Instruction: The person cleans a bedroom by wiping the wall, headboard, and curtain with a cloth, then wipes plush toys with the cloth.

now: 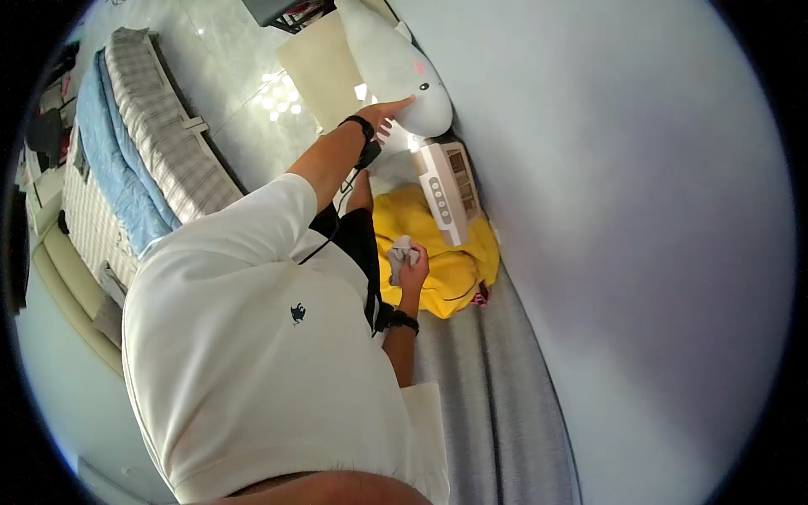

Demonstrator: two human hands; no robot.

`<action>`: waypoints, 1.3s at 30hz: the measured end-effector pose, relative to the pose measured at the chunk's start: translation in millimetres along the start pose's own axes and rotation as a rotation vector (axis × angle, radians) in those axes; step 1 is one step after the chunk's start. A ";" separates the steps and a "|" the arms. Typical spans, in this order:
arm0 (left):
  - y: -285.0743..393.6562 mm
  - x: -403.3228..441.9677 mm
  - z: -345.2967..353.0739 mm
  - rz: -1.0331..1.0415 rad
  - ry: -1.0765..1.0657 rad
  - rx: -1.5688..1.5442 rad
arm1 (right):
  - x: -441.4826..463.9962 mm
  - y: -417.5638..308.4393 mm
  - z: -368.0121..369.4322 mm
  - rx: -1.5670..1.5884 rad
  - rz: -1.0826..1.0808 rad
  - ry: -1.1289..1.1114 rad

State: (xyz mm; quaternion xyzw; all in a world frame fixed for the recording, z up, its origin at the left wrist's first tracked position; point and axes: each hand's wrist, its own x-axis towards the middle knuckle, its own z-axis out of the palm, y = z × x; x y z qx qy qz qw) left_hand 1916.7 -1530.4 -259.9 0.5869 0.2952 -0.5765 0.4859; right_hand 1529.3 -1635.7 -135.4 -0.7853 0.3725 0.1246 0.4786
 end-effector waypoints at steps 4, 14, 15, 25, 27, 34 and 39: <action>-11.2 101.3 16.8 0.214 0.006 -0.010 | 25.6 -19.1 -33.3 0.016 -0.045 -0.015; 1.2 6.8 11.2 0.431 0.074 -0.325 | 36.3 12.7 -93.3 -0.007 -0.013 -0.048; 7.9 -2.4 6.0 0.459 0.083 -0.322 | 40.9 11.5 -95.7 -0.036 0.016 -0.081; 11.0 -158.1 -47.0 1.053 -0.060 0.002 | 100.7 -110.6 -104.9 0.016 -0.123 -0.144; 9.6 -190.3 -59.9 1.063 -0.025 0.083 | 105.9 -132.3 -96.2 -0.023 -0.148 -0.135; -75.9 -343.9 -86.6 1.431 0.047 0.611 | 101.2 -174.3 -79.5 0.417 -0.225 -0.183; -178.6 -405.9 -102.2 1.348 0.011 0.784 | 57.5 -225.4 -84.3 0.547 -0.194 -0.797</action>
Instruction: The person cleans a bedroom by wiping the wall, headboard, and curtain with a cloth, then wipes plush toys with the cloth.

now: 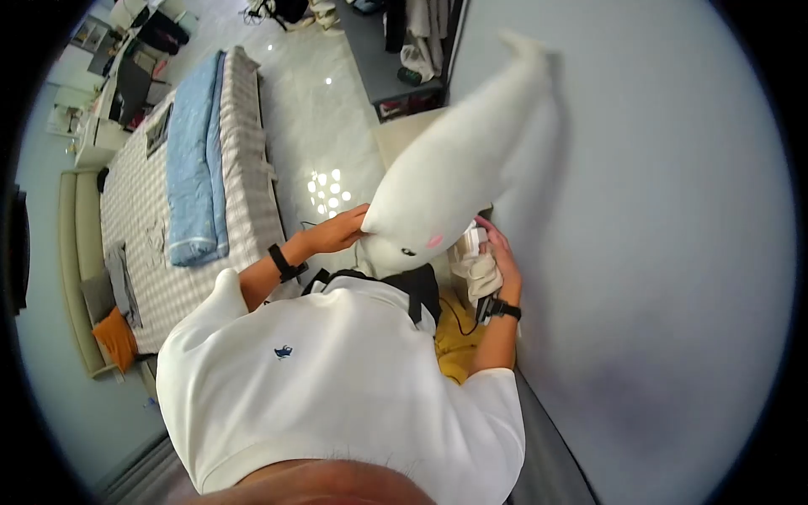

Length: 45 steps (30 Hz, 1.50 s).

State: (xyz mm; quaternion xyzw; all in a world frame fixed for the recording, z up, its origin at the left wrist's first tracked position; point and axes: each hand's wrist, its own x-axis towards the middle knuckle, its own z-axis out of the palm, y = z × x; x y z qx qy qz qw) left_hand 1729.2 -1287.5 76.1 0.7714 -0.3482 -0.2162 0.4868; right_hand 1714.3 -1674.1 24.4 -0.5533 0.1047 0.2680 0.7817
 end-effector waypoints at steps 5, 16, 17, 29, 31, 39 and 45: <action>5.2 -84.9 41.8 -0.082 0.339 -0.036 | -28.4 39.0 13.3 0.045 0.064 0.227; 27.4 -141.4 30.7 0.055 0.476 -0.011 | -49.2 78.5 148.0 -0.035 0.053 0.033; 37.3 -143.9 22.9 0.066 0.505 0.019 | -51.5 84.2 154.0 -0.037 0.051 0.024; 23.8 -176.2 -9.2 0.133 0.702 0.433 | -67.4 76.2 220.9 -0.205 -0.026 -0.020; 17.6 -183.9 -16.0 0.094 0.866 0.494 | -66.8 52.0 237.4 -0.434 -0.059 -0.069; -6.1 -205.6 -23.2 0.112 0.946 0.458 | -76.8 12.0 283.4 -0.779 -0.375 -0.139; 7.4 -194.5 -23.7 -0.055 1.209 -0.211 | -55.3 27.6 286.2 -1.424 -0.194 -0.107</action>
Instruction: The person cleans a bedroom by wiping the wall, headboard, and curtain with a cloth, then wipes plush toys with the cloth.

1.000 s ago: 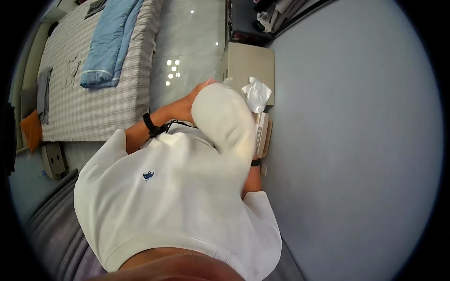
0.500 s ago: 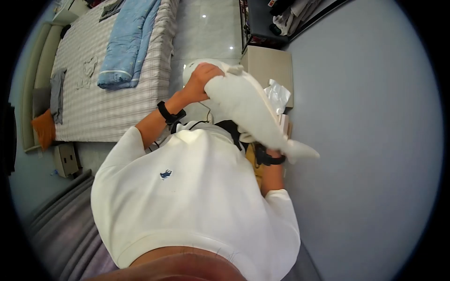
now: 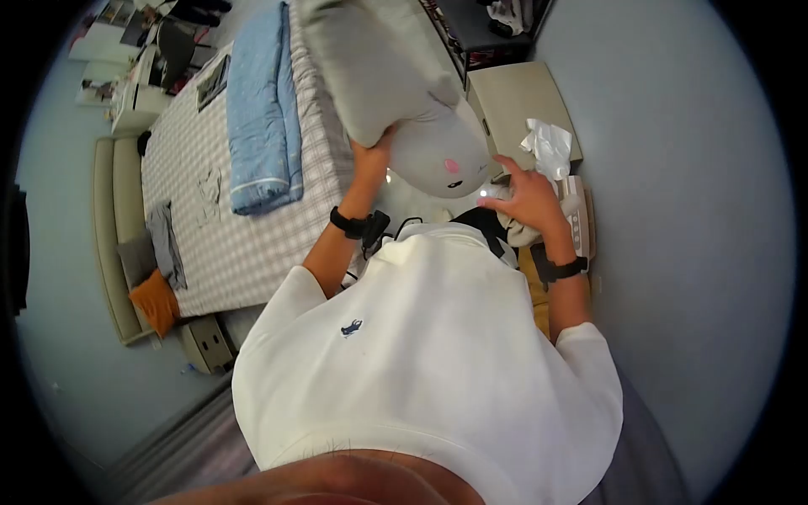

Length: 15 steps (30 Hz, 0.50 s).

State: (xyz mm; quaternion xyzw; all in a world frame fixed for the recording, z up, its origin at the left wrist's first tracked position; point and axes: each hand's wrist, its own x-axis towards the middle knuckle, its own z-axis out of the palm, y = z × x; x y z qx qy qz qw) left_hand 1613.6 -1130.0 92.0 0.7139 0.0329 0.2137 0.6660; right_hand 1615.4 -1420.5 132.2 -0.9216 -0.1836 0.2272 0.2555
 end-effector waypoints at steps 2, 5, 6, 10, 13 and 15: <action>-6.0 3.3 -1.1 -0.188 0.172 -0.061 | 2.5 21.6 34.5 0.045 -0.058 0.058; 13.3 3.1 -2.4 -0.355 0.235 -0.426 | 2.0 30.0 50.1 0.084 -0.056 -0.003; 15.7 -2.1 -3.5 -0.357 0.248 -0.425 | 1.1 32.0 55.1 0.134 -0.054 0.049; 10.9 -9.8 -14.3 -0.478 0.180 -0.700 | 20.2 52.1 73.1 0.451 -0.196 0.212; -24.0 -26.9 -26.0 -0.523 -0.018 -0.875 | 34.3 60.3 70.6 0.743 -0.247 0.290; -38.8 -35.4 -31.3 -0.586 -0.162 -1.104 | 32.2 51.7 56.3 0.771 -0.260 0.352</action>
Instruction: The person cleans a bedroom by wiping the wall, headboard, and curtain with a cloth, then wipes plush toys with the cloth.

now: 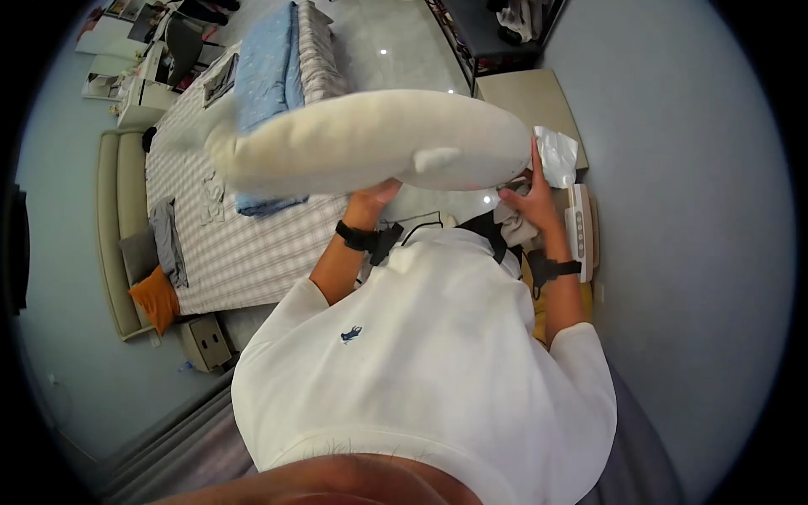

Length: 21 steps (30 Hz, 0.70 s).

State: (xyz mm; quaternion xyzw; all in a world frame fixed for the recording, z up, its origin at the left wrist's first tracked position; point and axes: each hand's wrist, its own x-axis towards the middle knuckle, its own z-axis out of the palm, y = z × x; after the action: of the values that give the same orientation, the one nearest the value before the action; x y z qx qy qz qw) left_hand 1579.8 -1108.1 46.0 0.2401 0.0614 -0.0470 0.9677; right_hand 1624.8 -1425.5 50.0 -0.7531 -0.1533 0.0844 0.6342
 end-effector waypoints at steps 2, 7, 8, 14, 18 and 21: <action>2.0 -5.5 -8.6 -0.047 -0.019 -0.039 | 0.2 -23.3 -8.9 -0.241 0.115 -0.008; 19.0 -21.3 -7.0 -0.002 0.072 0.146 | 7.7 -68.2 -37.7 -0.809 -0.005 -0.133; 21.5 -21.6 -6.3 0.003 0.079 0.186 | 10.2 -77.6 -39.9 -0.802 0.005 -0.134; 42.1 -13.0 0.4 0.075 0.076 0.396 | 19.9 -136.8 -3.3 -0.514 -0.150 -0.475; 60.1 3.9 6.6 0.157 0.014 0.483 | 39.4 -140.5 38.6 -0.415 0.030 -0.719; 70.0 13.8 11.6 0.208 -0.029 0.512 | 46.8 -100.7 60.6 -0.261 -0.039 -0.724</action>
State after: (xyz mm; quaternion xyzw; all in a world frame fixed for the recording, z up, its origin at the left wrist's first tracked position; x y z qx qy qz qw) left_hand 1603.0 -1052.8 86.4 0.4813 0.0085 0.0352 0.8758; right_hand 1636.8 -1338.4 140.9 -0.7459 -0.3912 0.3128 0.4391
